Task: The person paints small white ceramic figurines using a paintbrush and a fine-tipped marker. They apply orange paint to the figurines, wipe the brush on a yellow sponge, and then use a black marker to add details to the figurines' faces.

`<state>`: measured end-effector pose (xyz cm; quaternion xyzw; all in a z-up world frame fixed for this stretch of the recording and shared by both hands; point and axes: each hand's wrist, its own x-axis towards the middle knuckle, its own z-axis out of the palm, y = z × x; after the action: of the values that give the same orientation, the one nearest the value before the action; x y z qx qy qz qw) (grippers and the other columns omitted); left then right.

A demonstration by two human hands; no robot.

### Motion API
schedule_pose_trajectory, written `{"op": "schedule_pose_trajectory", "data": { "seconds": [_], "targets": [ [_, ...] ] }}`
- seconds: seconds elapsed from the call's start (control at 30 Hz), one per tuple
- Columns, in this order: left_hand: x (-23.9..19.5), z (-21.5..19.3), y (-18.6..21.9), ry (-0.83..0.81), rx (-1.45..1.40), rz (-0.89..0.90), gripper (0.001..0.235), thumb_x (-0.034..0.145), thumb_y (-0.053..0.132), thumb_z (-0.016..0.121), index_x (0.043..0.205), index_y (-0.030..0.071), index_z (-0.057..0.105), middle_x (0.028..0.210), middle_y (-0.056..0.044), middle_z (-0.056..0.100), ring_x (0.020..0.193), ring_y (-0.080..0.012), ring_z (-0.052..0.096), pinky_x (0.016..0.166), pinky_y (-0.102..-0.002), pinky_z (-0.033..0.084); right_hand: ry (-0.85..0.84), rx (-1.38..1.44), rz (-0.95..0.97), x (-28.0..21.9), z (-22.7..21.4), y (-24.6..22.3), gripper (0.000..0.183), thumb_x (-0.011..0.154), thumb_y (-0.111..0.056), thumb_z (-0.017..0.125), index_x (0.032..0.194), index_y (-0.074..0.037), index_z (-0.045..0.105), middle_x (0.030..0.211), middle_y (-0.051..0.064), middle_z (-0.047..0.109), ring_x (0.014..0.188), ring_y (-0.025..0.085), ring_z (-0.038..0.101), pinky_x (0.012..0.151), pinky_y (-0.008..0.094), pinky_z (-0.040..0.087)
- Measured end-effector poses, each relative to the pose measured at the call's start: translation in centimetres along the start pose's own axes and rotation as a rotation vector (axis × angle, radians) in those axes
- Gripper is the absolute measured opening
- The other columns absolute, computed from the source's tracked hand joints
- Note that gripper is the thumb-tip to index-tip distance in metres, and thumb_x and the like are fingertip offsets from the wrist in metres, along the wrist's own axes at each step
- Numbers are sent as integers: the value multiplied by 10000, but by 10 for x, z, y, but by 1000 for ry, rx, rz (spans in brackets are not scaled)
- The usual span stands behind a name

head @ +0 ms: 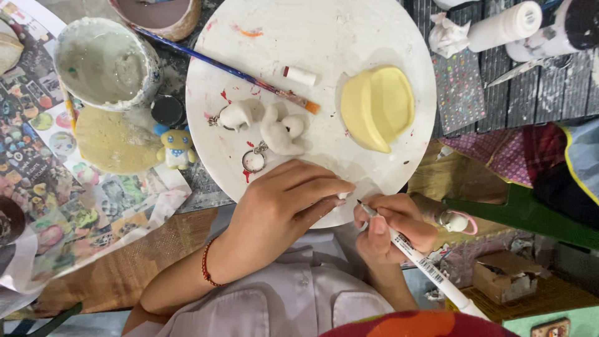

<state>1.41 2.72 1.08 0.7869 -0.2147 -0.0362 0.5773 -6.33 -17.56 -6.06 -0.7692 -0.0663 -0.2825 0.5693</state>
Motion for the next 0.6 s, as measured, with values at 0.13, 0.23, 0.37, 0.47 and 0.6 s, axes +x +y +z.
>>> {"op": "schedule_pose_trajectory", "data": {
  "seconds": [0.13,0.23,0.37,0.47,0.6],
  "targets": [
    [0,0,0,-25,-9,-13,221,898,105,791,1112,106,737,983,-16,743,921,-203,704,795,-328,571,-13,-10,-1,3,6,-2,348,1063,-240,631,1003,5,391,817,223,617,563,186,606,449,271,519],
    [1,1,0,-30,-9,-24,228,898,105,791,1120,113,737,978,-6,749,917,-196,708,785,-322,570,27,30,-4,4,11,-3,336,1050,-234,642,909,-9,435,812,222,604,555,219,629,460,313,543],
    [1,-1,-3,-40,-14,-10,250,904,102,788,1147,113,731,985,-14,747,922,-197,704,797,-324,569,91,62,-38,7,16,-1,401,1036,-241,659,865,15,403,779,179,583,591,224,645,461,328,580],
    [0,-1,-3,-42,-20,-10,265,908,102,788,1166,113,726,974,-19,742,920,-196,704,798,-325,567,-3,60,-23,8,16,-3,401,1061,-232,650,863,34,425,812,193,575,631,269,666,507,367,593],
    [1,0,-3,-47,-25,-1,278,913,103,786,1184,112,723,958,-12,737,915,-191,701,800,-326,568,-23,57,-53,11,16,-3,446,1061,-250,637,828,42,394,809,184,579,634,258,674,512,351,596]
  ]
}}
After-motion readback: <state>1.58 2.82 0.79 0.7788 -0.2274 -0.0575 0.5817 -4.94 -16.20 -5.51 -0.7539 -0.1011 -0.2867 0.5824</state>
